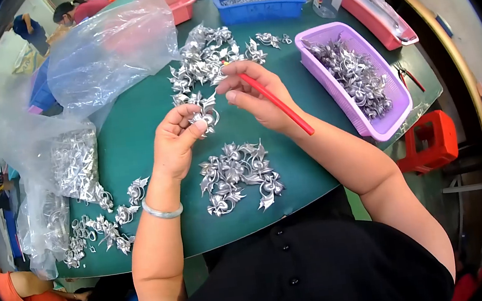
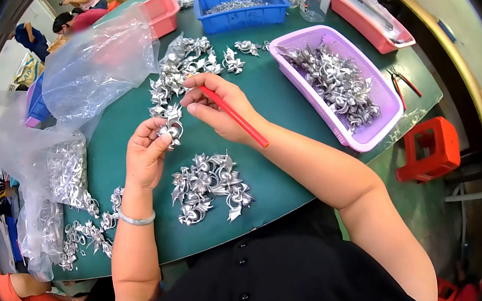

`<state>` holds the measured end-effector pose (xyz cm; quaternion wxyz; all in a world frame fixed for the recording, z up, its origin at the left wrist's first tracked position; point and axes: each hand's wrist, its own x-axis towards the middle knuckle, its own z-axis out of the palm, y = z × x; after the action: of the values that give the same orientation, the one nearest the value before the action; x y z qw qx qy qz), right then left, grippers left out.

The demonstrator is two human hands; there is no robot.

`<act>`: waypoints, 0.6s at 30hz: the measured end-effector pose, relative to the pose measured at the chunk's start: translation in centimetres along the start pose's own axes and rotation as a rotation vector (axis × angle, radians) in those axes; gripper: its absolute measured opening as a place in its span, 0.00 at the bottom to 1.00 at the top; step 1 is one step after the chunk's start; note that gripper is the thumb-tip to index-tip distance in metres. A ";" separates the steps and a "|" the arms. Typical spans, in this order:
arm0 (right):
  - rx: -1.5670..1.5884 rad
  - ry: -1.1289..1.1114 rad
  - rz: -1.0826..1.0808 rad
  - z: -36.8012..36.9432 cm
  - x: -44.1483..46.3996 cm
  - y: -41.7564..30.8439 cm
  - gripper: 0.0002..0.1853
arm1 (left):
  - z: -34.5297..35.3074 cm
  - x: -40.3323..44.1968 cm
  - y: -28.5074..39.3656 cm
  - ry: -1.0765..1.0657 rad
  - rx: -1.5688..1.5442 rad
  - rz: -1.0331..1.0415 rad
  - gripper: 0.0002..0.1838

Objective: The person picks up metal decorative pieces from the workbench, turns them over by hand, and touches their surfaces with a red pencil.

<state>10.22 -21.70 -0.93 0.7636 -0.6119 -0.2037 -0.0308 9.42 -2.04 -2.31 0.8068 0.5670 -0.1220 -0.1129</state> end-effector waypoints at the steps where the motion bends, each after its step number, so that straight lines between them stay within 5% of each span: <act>1: 0.007 -0.005 0.000 -0.1 -0.1 0.2 0.18 | 0.1 0.0 0.0 -0.006 0.012 -0.014 0.13; 18: 0.124 -0.009 0.126 -1.0 -1.1 1.0 0.17 | 0.8 -0.2 -0.5 -0.040 0.063 -0.124 0.18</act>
<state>9.74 -22.62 -2.37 0.7995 -0.5753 -0.1697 0.0325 8.98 -2.83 -2.49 0.7773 0.5964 -0.1063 -0.1698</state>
